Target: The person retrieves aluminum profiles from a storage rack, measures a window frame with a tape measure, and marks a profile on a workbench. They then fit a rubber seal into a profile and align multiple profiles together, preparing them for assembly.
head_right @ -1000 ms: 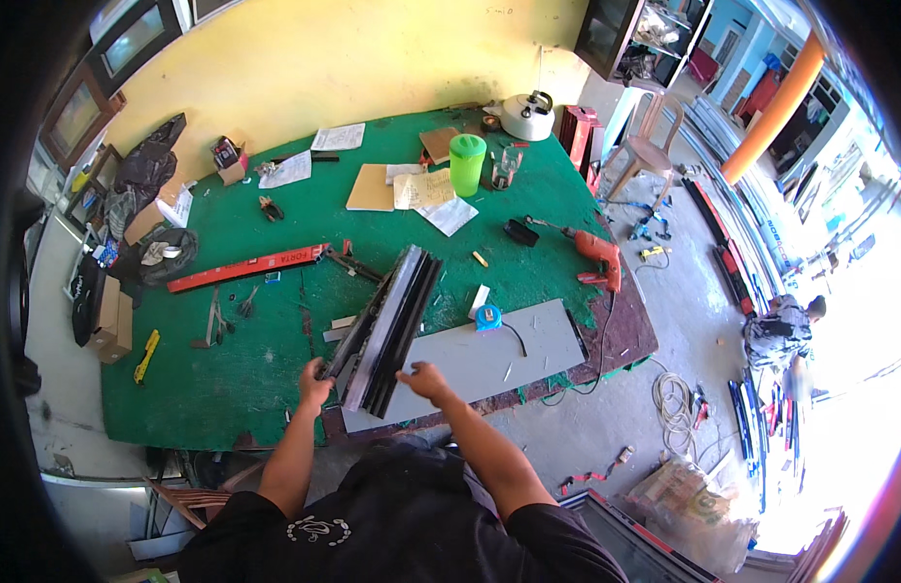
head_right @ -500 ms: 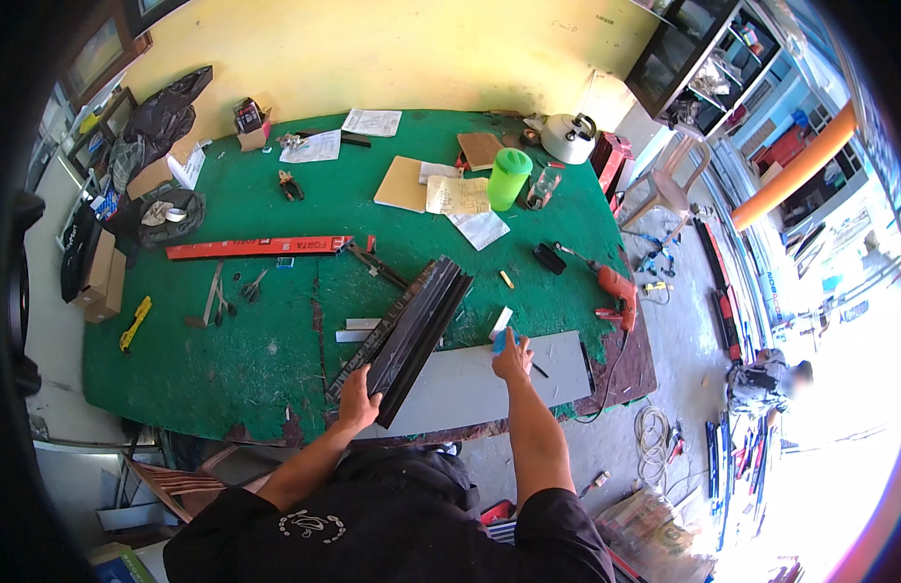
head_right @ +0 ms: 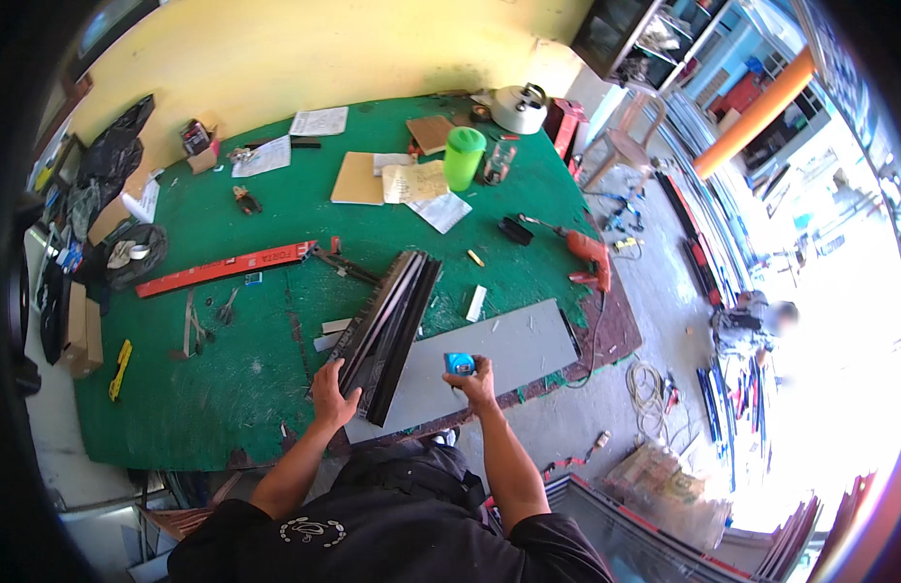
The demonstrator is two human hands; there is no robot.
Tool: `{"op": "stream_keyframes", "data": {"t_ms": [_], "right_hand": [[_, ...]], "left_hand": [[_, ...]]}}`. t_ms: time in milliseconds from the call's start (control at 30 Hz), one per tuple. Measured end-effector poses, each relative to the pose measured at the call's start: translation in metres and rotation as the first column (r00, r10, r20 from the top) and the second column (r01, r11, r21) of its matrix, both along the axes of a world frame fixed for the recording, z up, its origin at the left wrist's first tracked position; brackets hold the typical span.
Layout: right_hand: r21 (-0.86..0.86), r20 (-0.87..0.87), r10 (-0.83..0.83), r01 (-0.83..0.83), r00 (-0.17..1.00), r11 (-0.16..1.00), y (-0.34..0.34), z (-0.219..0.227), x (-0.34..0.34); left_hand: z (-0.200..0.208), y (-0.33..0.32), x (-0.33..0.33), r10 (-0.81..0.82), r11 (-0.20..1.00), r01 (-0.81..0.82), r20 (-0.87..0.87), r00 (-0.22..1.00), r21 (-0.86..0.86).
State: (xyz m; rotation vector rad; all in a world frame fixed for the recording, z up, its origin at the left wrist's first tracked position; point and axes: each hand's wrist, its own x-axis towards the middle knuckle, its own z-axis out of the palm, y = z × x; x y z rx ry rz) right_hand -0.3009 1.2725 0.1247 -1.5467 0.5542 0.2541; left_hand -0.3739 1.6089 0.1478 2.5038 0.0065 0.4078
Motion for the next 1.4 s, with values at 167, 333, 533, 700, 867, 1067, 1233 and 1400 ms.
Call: {"op": "stream_keyframes", "data": {"t_ms": [167, 333, 533, 700, 867, 1067, 1233, 1400], "right_hand": [[0.15, 0.096, 0.064, -0.078, 0.993, 0.986, 0.0, 0.043, -0.078], [0.208, 0.083, 0.097, -0.112, 0.992, 0.972, -0.019, 0.079, -0.128], [-0.278, 0.26, 0.157, -0.082, 0.953, 0.957, -0.082, 0.091, -0.165], [-0.469, 0.365, 0.209, -0.015, 0.907, 0.883, -0.167, 0.099, -0.188], [-0.424, 0.417, -0.002, 0.197, 0.909, 0.884, -0.288, 0.103, -0.22], [-0.783, 0.419, 0.108, 0.299, 0.901, 0.546, -0.456, 0.132, -0.281], [-0.936, 0.308, 0.242, 0.247, 0.92, 0.25, -0.574, 0.115, -0.313], [-0.967, 0.194, 0.28, 0.135, 0.94, 0.216, -0.688, 0.081, -0.339]], "left_hand": [[0.025, -0.065, 0.017, -0.352, 0.771, 0.151, -0.216, 0.911, -0.618], [0.031, -0.165, 0.016, -0.701, 0.474, -0.017, -0.39, 0.597, -0.88], [0.032, -0.227, -0.003, -0.727, 0.582, -0.259, -0.636, 0.258, -0.771], [0.04, -0.318, -0.011, -0.783, 0.485, -0.383, -0.585, 0.21, -0.786], [0.079, -0.472, 0.001, -0.797, 0.557, 0.062, -0.513, 0.319, -0.828], [0.189, -0.599, 0.083, -0.812, 0.431, 0.48, -0.095, 0.576, -0.764], [0.297, -0.625, 0.214, -0.619, 0.474, 0.588, 0.227, 0.752, -0.656], [0.357, -0.627, 0.34, -0.26, 0.607, 0.541, 0.498, 0.827, -0.582]]}}
